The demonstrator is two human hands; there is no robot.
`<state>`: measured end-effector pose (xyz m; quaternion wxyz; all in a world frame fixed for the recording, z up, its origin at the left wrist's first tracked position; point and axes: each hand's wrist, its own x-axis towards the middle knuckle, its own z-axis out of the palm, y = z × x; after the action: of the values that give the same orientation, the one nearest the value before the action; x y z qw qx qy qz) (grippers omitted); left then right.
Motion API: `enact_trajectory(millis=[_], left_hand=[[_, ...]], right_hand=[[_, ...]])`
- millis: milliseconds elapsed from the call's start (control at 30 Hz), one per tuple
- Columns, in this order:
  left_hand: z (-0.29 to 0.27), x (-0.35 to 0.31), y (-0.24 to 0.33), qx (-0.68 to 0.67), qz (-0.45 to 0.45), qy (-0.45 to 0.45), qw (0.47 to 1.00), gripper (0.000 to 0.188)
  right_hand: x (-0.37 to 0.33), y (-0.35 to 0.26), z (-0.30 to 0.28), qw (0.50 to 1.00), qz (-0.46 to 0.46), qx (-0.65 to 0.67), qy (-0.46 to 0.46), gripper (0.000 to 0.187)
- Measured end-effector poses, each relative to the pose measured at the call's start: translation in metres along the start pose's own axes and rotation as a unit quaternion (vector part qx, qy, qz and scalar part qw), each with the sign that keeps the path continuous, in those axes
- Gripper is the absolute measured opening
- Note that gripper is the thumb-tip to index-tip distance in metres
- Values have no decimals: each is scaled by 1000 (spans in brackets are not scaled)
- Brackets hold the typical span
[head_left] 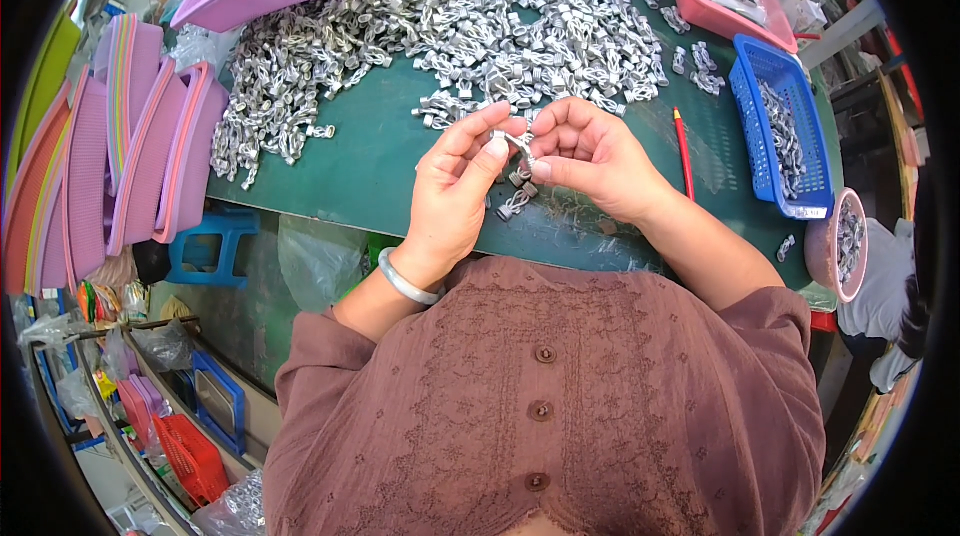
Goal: The person picks up and joins small silver metal components by hand at a workstation.
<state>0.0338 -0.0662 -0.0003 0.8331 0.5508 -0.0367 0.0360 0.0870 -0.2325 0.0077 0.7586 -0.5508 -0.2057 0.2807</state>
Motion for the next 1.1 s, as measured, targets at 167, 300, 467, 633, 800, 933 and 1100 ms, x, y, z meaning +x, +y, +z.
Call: enact_trajectory(millis=[167, 300, 467, 633, 800, 933, 1100], left_hand=[[0, 0, -3, -139, -56, -26, 988, 35], [-6, 2, -5, -181, -68, -57, 980, 37], [-22, 6, 1, -234, -85, -31, 968, 33], [-32, 5, 8, -227, -123, 8, 966, 25], [-27, -1, 7, -105, -120, 52, 986, 21], [-17, -4, 10, 25, -86, 24, 996, 26], [-1, -6, 14, 157, 8, -29, 987, 28]], right_hand=[[0, 2, 3, 993, -68, -100, 13, 32], [1, 3, 4, 991, -90, -95, 13, 29], [3, -1, -9, 881, -189, -432, 27, 15], [4, 3, -8, 683, -241, -689, -40, 11], [5, 6, -7, 710, -248, -659, -28, 10], [7, 5, -9, 838, -237, -491, -13, 10], [7, 3, -8, 959, -127, -250, -36, 13]])
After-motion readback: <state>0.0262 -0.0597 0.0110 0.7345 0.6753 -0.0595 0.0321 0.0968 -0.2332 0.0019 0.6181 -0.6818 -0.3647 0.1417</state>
